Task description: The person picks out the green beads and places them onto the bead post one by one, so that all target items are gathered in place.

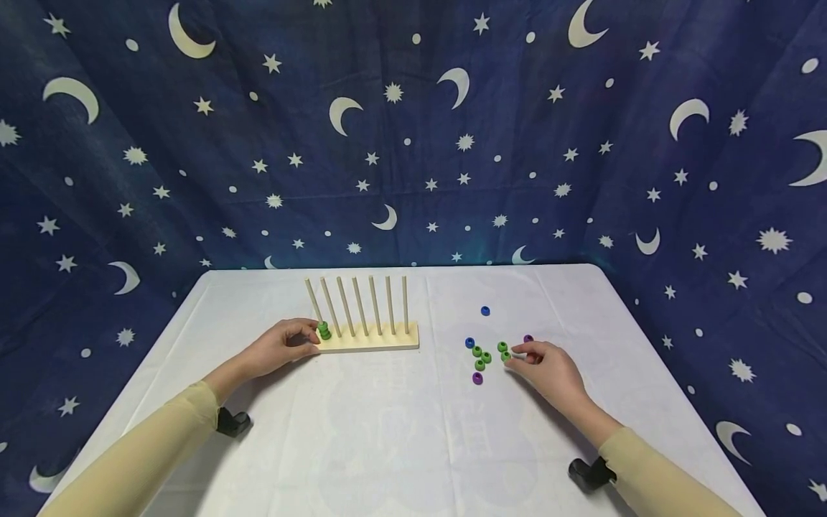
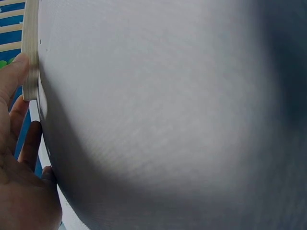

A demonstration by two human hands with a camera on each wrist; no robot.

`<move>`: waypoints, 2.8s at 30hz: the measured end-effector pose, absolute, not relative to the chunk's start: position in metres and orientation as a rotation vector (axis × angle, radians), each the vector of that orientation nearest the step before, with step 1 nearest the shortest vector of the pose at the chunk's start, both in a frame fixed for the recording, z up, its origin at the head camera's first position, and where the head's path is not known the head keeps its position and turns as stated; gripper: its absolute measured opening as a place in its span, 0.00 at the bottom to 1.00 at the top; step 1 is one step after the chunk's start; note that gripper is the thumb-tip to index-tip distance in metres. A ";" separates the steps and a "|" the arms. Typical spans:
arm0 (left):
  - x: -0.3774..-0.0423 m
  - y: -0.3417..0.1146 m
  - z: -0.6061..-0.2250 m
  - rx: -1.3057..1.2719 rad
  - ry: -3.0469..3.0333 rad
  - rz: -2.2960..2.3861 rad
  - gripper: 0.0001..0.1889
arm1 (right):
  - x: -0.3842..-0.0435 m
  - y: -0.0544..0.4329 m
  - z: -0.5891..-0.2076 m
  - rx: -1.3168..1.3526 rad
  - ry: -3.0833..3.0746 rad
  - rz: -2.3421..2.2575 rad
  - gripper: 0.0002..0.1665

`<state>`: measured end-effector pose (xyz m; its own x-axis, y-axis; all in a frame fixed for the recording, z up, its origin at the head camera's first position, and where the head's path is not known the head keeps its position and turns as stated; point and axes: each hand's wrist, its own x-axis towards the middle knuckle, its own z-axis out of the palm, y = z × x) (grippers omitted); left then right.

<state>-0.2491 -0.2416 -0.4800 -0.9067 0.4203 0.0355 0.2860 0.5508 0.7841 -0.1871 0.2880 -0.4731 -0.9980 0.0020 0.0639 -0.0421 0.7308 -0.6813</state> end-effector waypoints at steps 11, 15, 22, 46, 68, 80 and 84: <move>-0.249 -0.241 -0.481 0.601 2.628 1.282 0.04 | -0.189 0.282 -0.480 -0.036 -2.877 1.081 0.20; -0.249 -0.241 -0.481 0.606 2.622 1.290 0.04 | -0.189 0.280 -0.481 -0.048 -2.895 1.064 0.19; -0.248 -0.241 -0.480 0.609 2.623 1.288 0.04 | -0.191 0.279 -0.485 -0.049 -2.900 1.048 0.19; -0.250 -0.243 -0.480 0.617 2.610 1.299 0.04 | -0.192 0.283 -0.487 -0.006 -2.931 1.062 0.17; -0.251 -0.243 -0.482 0.603 2.621 1.283 0.04 | -0.193 0.284 -0.486 0.025 -2.916 1.092 0.15; -0.251 -0.243 -0.481 0.583 2.615 1.292 0.04 | -0.192 0.282 -0.484 0.009 -2.927 1.027 0.16; -0.251 -0.243 -0.480 0.585 2.610 1.296 0.04 | -0.193 0.281 -0.475 0.063 -2.902 0.979 0.14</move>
<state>-0.2511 -0.2428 -0.4803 -0.9089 0.4165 0.0222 0.2695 0.5458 0.7934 -0.1933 0.2806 -0.4752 -0.9961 -0.0141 0.0873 -0.0641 0.7953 -0.6028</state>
